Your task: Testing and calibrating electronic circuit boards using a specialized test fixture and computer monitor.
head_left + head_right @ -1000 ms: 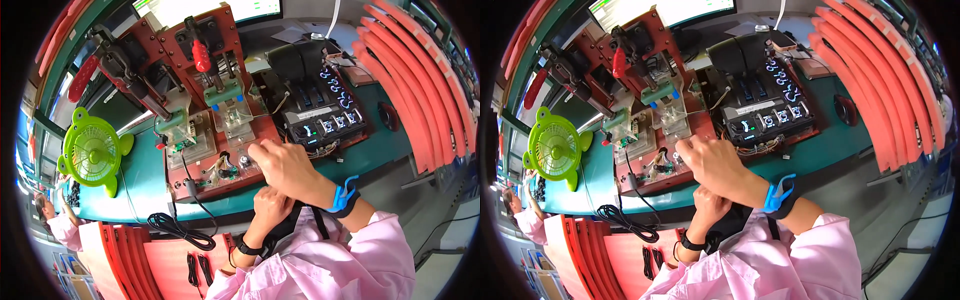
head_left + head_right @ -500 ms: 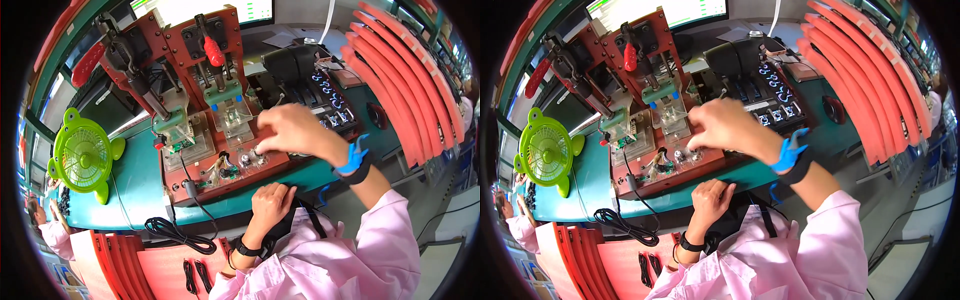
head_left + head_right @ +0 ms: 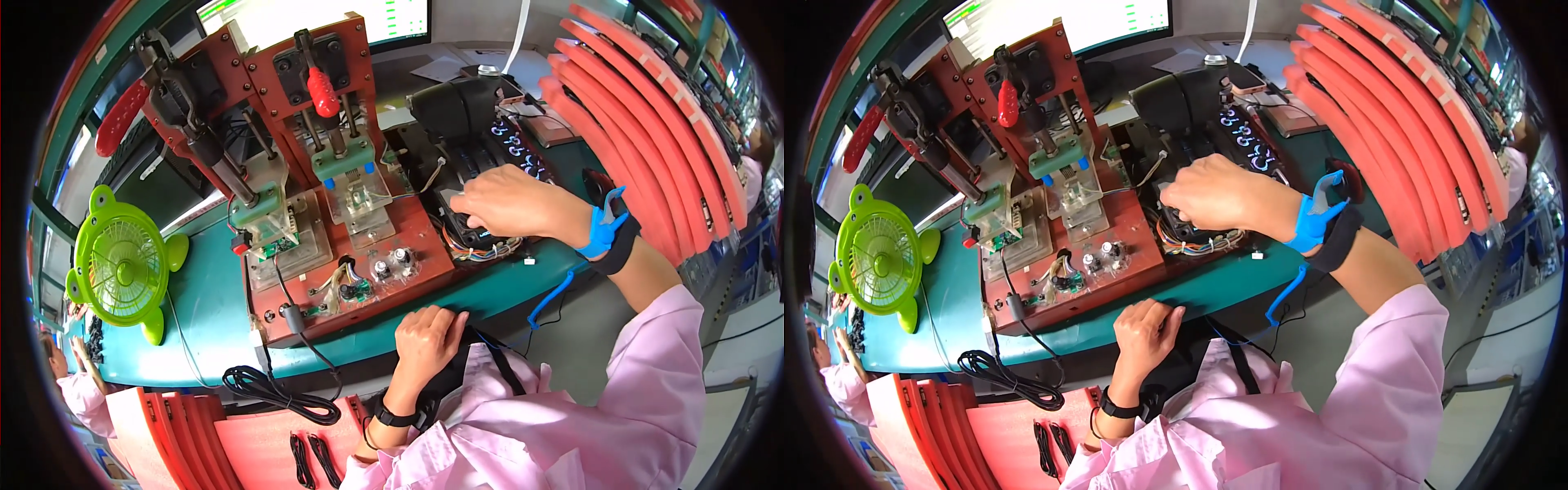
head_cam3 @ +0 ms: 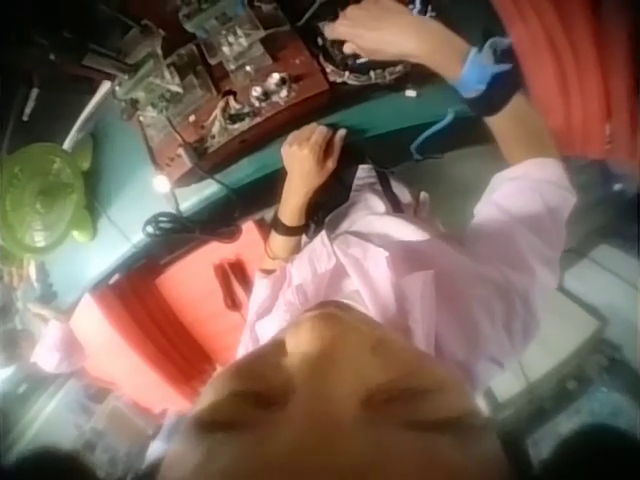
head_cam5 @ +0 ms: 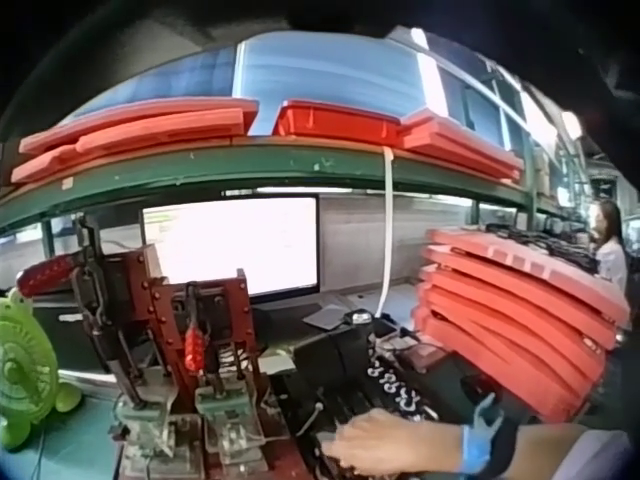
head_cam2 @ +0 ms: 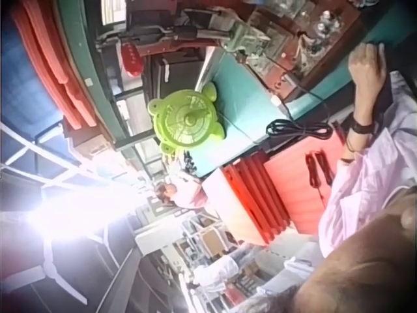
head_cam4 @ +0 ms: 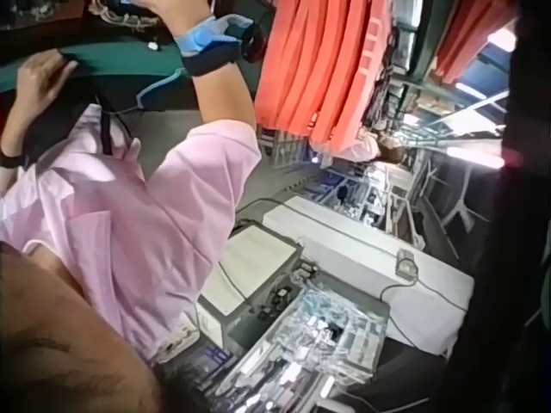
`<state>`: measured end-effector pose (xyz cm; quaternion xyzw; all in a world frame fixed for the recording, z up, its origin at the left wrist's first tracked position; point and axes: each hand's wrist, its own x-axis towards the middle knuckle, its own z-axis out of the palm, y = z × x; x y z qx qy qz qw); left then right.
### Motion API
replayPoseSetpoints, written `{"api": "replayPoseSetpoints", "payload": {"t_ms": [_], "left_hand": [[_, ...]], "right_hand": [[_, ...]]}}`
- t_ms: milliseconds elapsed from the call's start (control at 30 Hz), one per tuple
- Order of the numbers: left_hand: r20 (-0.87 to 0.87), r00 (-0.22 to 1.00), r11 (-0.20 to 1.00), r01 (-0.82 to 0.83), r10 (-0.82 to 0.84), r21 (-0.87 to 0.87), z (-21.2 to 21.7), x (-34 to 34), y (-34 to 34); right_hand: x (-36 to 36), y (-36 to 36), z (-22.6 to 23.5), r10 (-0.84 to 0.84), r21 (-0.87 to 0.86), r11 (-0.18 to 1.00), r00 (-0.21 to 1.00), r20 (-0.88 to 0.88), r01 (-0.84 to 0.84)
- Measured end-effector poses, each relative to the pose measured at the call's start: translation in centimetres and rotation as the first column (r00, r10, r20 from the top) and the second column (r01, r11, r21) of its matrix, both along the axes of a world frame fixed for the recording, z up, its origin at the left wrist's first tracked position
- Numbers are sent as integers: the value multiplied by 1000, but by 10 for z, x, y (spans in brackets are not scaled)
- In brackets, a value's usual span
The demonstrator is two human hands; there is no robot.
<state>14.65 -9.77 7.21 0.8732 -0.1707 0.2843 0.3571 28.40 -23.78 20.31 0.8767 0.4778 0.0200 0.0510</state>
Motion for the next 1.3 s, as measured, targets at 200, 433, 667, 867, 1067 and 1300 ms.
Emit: {"api": "replayPoseSetpoints", "payload": {"t_ms": [200,433,667,867,1067,1300], "left_hand": [[8,999,999,44,-44,14,-1,-3,7],[59,997,999,42,-42,5,-1,-11,9],[48,998,999,50,-51,18,-1,-11,8],[59,998,999,31,-32,13,-2,-7,7],[101,993,998,57,-54,-30,-2,-5,7],[135,991,996,3,9,-87,-16,-3,4]], "right_hand": [[-8,6,-3,261,-99,964,951,166,-247],[-13,14,20,405,-183,912,873,272,-366],[-11,7,-10,-85,-97,991,993,88,93],[-20,6,-6,-101,53,994,995,23,99],[-14,7,11,255,-144,961,957,141,-235],[-7,-32,-4,-32,115,993,967,254,3]]}}
